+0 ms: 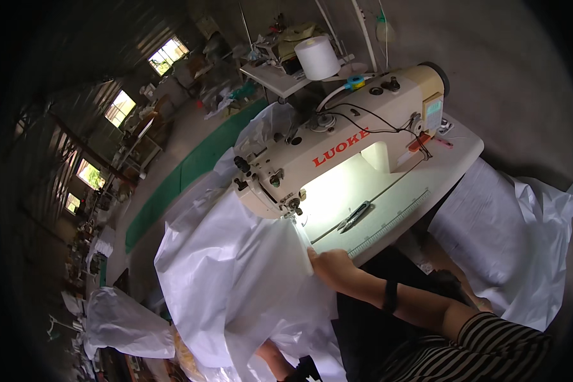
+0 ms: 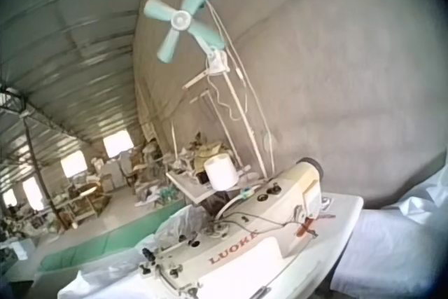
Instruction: Sews a large white plastic sheet using an industrial sewing machine.
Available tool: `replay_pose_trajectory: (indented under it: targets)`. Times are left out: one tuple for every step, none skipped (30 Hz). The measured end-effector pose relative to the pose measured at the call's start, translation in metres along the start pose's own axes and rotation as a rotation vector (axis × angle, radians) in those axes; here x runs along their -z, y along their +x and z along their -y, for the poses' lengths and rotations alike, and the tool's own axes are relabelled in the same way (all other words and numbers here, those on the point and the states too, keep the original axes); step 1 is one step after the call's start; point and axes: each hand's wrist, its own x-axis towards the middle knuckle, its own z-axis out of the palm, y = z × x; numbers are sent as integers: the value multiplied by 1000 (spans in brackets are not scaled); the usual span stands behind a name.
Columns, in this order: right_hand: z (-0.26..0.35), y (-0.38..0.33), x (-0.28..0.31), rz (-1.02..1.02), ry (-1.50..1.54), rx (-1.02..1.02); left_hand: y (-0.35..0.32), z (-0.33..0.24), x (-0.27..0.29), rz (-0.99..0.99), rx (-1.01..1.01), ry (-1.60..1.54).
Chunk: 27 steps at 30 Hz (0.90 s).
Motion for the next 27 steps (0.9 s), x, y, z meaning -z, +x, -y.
replay_pose_trajectory:
  targets:
    - [0, 10, -1, 68, -147, 16, 9, -1, -1, 17, -2, -24]
    - [-1, 19, -1, 94, -142, -5, 18, -3, -5, 26, 5, -66]
    - [-1, 26, -1, 33, -151, -18, 26, -4, -5, 19, 178, -344]
    - [-2, 30, -1, -8, -188, -33, 33, -7, -8, 96, 218, -329]
    - [-2, 31, -1, -25, -158, -32, 39, -10, -9, 38, 156, -477]
    - [-2, 30, -1, 5, -175, -46, 44, -14, -12, 8, 68, -632]
    - [-1, 26, -1, -22, -214, -58, 48, -18, -13, -23, 89, -618]
    - [-1, 21, -1, 27, -183, -57, 50, -22, -14, 16, 121, -546]
    - [0, 13, -1, 49, -185, -50, 53, -25, -15, 69, 135, -511]
    - [1, 8, -1, 111, -183, -36, 55, -29, -16, 59, 151, -478]
    - [2, 5, -1, 73, -189, -46, 57, -32, -17, 91, 200, -431]
    - [2, 3, -2, 58, -187, -51, 60, -35, -19, 90, 254, -410]
    - [2, 4, -2, 44, -183, -55, 63, -37, -21, 125, 249, -382]
    - [2, 7, -3, 43, -179, -56, 66, -40, -25, 137, 249, -313]
    - [1, 13, -4, 18, -185, -41, 71, -42, -29, 122, 166, -266]
    - [0, 19, -5, -8, -230, -28, 75, -43, -34, 145, 241, -247]
    - [-2, 26, -7, -16, -198, -26, 80, -45, -39, 154, 221, -262]
    - [-3, 31, -9, -12, -196, -41, 84, -45, -45, 167, 179, -307]
    - [-5, 35, -11, -34, -206, -52, 88, -46, -49, 208, 221, -74]
    - [-6, 37, -13, -8, -195, -57, 89, -46, -53, 237, 248, -83]
    - [-7, 39, -14, -6, -186, -45, 90, -45, -57, 186, 250, -166]
    - [-9, 40, -16, 39, -184, -31, 89, -44, -59, 149, 220, -267]
    - [-10, 41, -17, -4, -177, -32, 89, -43, -61, 134, 252, -247]
    - [-11, 43, -17, -22, -158, -35, 87, -42, -62, 130, 216, -237]
    - [-12, 44, -17, -42, -165, -41, 86, -41, -63, 106, 156, -236]
    - [-12, 47, -17, -37, -133, -44, 85, -40, -65, 134, 177, -223]
    - [-13, 50, -17, -39, -147, -41, 85, -40, -66, 157, 174, -190]
